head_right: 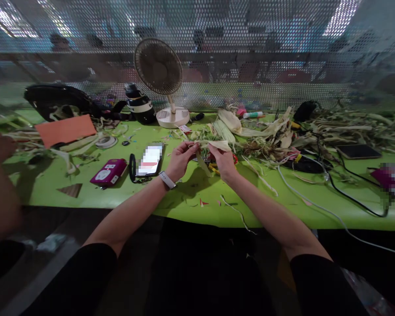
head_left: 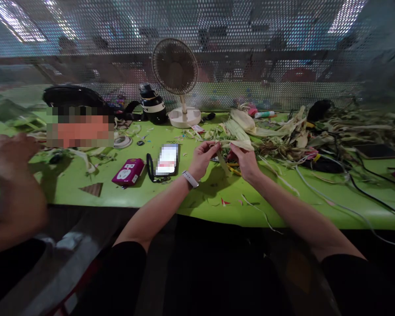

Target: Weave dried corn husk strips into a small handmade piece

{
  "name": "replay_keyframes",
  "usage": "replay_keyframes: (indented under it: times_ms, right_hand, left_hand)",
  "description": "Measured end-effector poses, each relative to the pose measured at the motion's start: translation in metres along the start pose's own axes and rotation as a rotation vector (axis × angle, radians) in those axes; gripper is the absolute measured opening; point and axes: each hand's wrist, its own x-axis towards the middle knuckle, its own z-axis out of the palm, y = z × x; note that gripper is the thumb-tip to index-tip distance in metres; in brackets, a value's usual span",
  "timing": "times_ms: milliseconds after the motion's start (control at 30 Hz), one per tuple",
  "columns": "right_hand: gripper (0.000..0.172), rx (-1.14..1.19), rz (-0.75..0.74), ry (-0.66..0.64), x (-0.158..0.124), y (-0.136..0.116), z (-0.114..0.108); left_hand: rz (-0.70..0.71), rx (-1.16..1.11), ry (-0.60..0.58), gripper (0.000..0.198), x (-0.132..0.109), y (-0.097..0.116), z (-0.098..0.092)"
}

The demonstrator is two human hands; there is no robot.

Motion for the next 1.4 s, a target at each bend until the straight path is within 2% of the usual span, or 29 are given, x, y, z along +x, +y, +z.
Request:
replay_keyframes:
  times_ms: [67,133,200,333,400,467,567,633,800,1000,1233,1400]
  right_hand:
    - [0.029,0.038,0.01,0.024,0.0,0.002,0.001]
    - [0.027,-0.012,-0.023,-0.023,-0.002,0.003,0.0]
    - [0.022,-0.188,-0.156,-0.113,-0.005,0.002,-0.003]
    - [0.017,-0.6,-0.532,-0.245,-0.01,-0.001,-0.008]
    - [0.013,-0.651,-0.634,-0.257,-0.011,-0.002,-0.009]
    - [0.015,-0.636,-0.672,-0.269,-0.011,-0.003,-0.009]
    - [0.018,-0.659,-0.645,-0.306,-0.011,-0.004,-0.009]
    - [0.019,-0.699,-0.597,-0.282,-0.01,-0.004,-0.01]
    - [0.025,-0.799,-0.5,-0.087,-0.002,-0.005,-0.016]
    - [0.03,-0.896,-0.52,0.053,0.002,-0.006,-0.018]
    - [0.035,-0.819,-0.524,0.057,0.006,-0.002,-0.017]
    - [0.034,-0.776,-0.519,0.028,0.005,-0.005,-0.017]
  left_hand:
    - [-0.026,0.007,0.013,0.025,-0.001,0.002,0.001]
    - [-0.057,-0.011,0.034,0.025,-0.001,0.004,0.0]
    - [-0.115,-0.036,0.039,0.026,0.0,0.005,0.0]
    - [-0.214,-0.004,0.008,0.026,0.0,0.006,-0.001]
    - [-0.214,0.018,0.001,0.026,-0.001,0.006,-0.001]
    - [-0.19,0.02,-0.002,0.025,-0.001,0.006,-0.001]
    - [-0.156,0.039,-0.009,0.026,-0.001,0.005,-0.001]
    - [-0.141,0.084,-0.034,0.028,0.0,0.004,-0.001]
    - [-0.054,0.166,-0.207,0.035,-0.002,0.002,-0.001]
    - [-0.015,0.197,-0.321,0.043,-0.005,0.002,0.002]
    - [0.159,0.315,-0.342,0.04,-0.008,0.004,0.003]
    - [0.176,0.321,-0.389,0.038,-0.006,0.002,-0.001]
